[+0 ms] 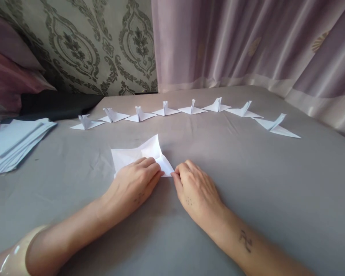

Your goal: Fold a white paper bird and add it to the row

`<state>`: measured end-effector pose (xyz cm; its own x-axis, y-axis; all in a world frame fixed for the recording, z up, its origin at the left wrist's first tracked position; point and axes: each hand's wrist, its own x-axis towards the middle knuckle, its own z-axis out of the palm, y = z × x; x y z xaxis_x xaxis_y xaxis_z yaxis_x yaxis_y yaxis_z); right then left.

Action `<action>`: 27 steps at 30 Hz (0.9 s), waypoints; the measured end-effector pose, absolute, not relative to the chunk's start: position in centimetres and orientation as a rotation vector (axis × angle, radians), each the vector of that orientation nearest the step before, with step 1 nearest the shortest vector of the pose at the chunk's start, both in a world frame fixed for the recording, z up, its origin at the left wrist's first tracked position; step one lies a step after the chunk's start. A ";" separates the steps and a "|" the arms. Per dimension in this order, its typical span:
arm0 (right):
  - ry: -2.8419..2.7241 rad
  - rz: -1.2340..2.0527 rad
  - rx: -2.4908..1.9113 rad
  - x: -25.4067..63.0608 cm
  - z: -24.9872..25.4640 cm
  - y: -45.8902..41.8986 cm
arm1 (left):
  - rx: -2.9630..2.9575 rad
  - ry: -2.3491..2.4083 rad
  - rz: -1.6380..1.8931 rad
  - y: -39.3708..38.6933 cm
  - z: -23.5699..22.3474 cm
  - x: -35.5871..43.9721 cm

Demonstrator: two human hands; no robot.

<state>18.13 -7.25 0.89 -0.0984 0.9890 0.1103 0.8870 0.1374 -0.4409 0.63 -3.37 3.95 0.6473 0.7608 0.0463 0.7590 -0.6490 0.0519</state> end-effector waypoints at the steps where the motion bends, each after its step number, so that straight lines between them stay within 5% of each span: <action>1: -2.052 0.374 -1.797 18.2 0.9 -7.2 | 2.819 1.302 0.102 -3.3 4.0 0.6; 16: -2.176 0.669 -1.706 20.4 4.5 -7.5 | 2.770 1.326 0.030 -3.5 4.4 0.6; 27: -2.457 0.237 -1.702 19.3 3.7 -8.8 | 2.756 1.319 0.022 -3.6 4.5 0.7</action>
